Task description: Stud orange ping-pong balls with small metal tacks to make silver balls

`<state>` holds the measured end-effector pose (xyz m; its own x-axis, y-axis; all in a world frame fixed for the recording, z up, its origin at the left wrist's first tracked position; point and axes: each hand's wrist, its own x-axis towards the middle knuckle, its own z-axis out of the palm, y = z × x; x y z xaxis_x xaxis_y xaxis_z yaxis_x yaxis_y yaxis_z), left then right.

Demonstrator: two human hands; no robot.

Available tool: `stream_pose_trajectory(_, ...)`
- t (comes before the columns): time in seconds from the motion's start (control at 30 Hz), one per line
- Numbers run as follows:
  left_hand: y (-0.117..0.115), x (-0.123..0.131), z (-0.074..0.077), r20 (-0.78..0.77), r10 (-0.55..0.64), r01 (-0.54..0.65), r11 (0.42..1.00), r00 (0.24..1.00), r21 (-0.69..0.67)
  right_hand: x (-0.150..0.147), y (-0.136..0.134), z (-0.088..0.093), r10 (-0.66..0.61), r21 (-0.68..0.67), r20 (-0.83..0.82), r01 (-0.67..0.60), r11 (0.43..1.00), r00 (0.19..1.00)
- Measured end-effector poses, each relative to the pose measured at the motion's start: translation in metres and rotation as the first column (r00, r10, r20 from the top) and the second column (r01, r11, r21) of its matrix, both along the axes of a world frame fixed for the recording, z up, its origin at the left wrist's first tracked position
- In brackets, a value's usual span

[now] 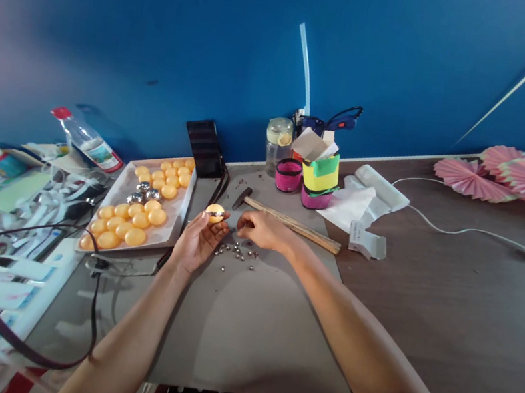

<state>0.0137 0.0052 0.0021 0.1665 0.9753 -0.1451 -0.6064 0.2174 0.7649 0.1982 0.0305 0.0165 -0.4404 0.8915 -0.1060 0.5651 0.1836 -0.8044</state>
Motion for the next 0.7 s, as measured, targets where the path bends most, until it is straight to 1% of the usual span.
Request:
stream_pose_trajectory(0.1, 0.000, 0.000, 0.000, -0.005, 0.000, 0.000, 1.000, 1.000, -0.004, 0.000, 0.001, -0.002, -0.022, -0.033, -0.149, 0.018, 0.999, 0.989)
stream_pose_trajectory(0.17, 0.000, 0.000, 0.000, -0.008, -0.001, 0.001, 1.000, 1.000, -0.003, 0.000, 0.001, -0.002, -0.069, -0.124, -0.304, 0.032, 0.992, 0.950)
stream_pose_trajectory(0.27, 0.000, 0.001, 0.000, -0.012, -0.009, 0.009, 1.000, 1.000, 0.005, -0.002, -0.001, -0.001, -0.145, -0.288, -0.544, -0.021, 0.957, 0.826)
stream_pose_trajectory(0.33, 0.000, 0.001, -0.001, -0.014, -0.020, 0.020, 1.000, 1.000, 0.014, -0.004, -0.003, 0.000, -0.176, -0.321, -0.639, -0.052, 0.945, 0.749)
stream_pose_trajectory(0.4, 0.000, 0.001, -0.002, -0.013, -0.036, 0.037, 0.999, 0.999, 0.022, -0.008, -0.005, 0.001, -0.187, -0.302, -0.663, -0.030, 0.953, 0.724)
stream_pose_trajectory(0.53, -0.001, 0.002, -0.004, -0.007, -0.061, 0.061, 0.998, 0.998, 0.025, -0.018, -0.009, 0.001, -0.188, -0.225, -0.658, 0.048, 0.973, 0.729)
stream_pose_trajectory(0.7, -0.002, 0.003, -0.002, -0.019, -0.072, 0.073, 0.997, 0.997, 0.031, -0.024, -0.013, 0.003, -0.193, -0.201, -0.653, 0.078, 0.976, 0.732)
